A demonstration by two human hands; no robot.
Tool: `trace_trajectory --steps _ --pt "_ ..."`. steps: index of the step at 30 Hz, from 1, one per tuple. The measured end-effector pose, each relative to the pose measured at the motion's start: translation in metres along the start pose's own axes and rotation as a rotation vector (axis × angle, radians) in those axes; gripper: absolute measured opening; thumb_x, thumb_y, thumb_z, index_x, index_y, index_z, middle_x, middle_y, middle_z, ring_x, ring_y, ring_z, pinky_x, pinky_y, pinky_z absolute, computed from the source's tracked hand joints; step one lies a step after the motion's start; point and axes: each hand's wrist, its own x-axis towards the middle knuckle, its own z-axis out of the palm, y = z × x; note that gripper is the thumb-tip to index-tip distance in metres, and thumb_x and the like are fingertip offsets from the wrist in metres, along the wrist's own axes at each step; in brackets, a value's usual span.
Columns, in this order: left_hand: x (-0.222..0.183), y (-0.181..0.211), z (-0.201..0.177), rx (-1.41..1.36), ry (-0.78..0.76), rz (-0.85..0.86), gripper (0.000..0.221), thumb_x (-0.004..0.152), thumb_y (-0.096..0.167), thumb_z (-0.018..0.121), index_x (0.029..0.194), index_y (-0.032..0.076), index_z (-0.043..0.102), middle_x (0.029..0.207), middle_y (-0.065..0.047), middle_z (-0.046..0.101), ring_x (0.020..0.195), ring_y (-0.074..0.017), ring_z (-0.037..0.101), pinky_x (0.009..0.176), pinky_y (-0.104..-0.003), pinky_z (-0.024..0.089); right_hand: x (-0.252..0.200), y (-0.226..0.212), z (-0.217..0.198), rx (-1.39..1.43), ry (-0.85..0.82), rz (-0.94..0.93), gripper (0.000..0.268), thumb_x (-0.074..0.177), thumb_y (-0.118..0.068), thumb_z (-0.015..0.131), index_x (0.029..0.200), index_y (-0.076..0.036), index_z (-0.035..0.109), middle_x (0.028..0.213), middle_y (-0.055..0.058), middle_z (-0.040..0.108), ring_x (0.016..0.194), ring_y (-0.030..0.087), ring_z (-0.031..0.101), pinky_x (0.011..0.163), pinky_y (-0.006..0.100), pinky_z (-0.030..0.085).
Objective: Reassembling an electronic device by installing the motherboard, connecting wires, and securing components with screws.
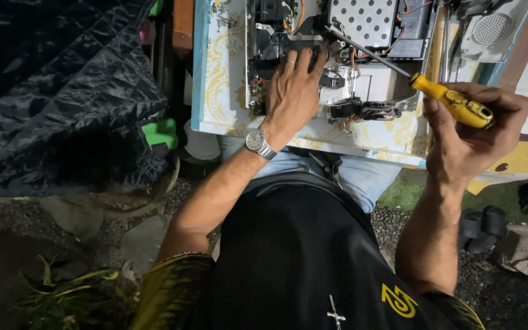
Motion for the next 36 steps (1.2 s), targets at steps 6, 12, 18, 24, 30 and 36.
trace_trajectory --steps 6,12,18,24,30,36 --pt "-0.001 -0.002 -0.006 0.007 -0.037 0.011 0.074 0.084 0.014 0.072 0.153 0.011 0.046 0.146 -0.018 0.047 0.130 -0.0335 0.051 0.088 -0.039 0.062 0.005 -0.006 0.002 -0.028 -0.013 -0.003 0.039 0.107 0.013 0.075 0.119 0.002 0.039 0.117 0.023 0.049 0.111 0.039 0.063 0.105 0.050 0.062" --pt "0.000 0.001 -0.011 -0.009 -0.076 -0.043 0.076 0.084 0.019 0.073 0.154 0.015 0.045 0.153 -0.017 0.043 0.138 -0.0369 0.045 0.104 -0.055 0.053 0.003 0.002 0.001 -0.039 -0.039 -0.030 0.038 0.107 0.016 0.075 0.120 0.005 0.041 0.114 0.027 0.053 0.107 0.043 0.066 0.101 0.049 0.062" --pt "-0.003 0.004 -0.004 0.040 -0.086 -0.009 0.078 0.084 0.015 0.072 0.155 0.011 0.040 0.155 -0.018 0.041 0.139 -0.0386 0.043 0.106 -0.056 0.052 0.003 0.005 -0.010 -0.101 -0.154 -0.089 0.038 0.112 0.016 0.073 0.128 0.002 0.041 0.120 0.025 0.054 0.109 0.039 0.065 0.100 0.045 0.063" --pt "-0.008 0.004 -0.004 -0.054 -0.070 -0.018 0.079 0.082 0.010 0.073 0.154 0.011 0.043 0.156 -0.019 0.039 0.142 -0.0400 0.043 0.109 -0.062 0.049 0.032 -0.013 -0.008 -0.258 -0.324 -0.191 0.046 0.113 0.010 0.080 0.133 0.013 0.040 0.119 0.036 0.064 0.103 0.050 0.076 0.086 0.049 0.066" --pt "-0.014 0.003 0.000 -0.204 0.054 -0.046 0.074 0.080 0.000 0.073 0.150 0.008 0.049 0.154 -0.018 0.044 0.140 -0.0457 0.049 0.108 -0.066 0.051 0.054 -0.011 -0.008 -0.496 -0.512 -0.235 0.044 0.118 0.006 0.088 0.133 0.016 0.049 0.119 0.035 0.069 0.102 0.045 0.077 0.086 0.048 0.065" --pt "-0.010 0.001 0.001 -0.163 0.110 -0.034 0.070 0.074 -0.003 0.069 0.142 0.009 0.056 0.147 -0.017 0.048 0.132 -0.0415 0.050 0.095 -0.051 0.059 0.070 0.002 -0.001 -0.677 -0.585 -0.377 0.041 0.121 -0.004 0.092 0.133 0.013 0.057 0.116 0.023 0.064 0.091 0.034 0.072 0.074 0.042 0.061"
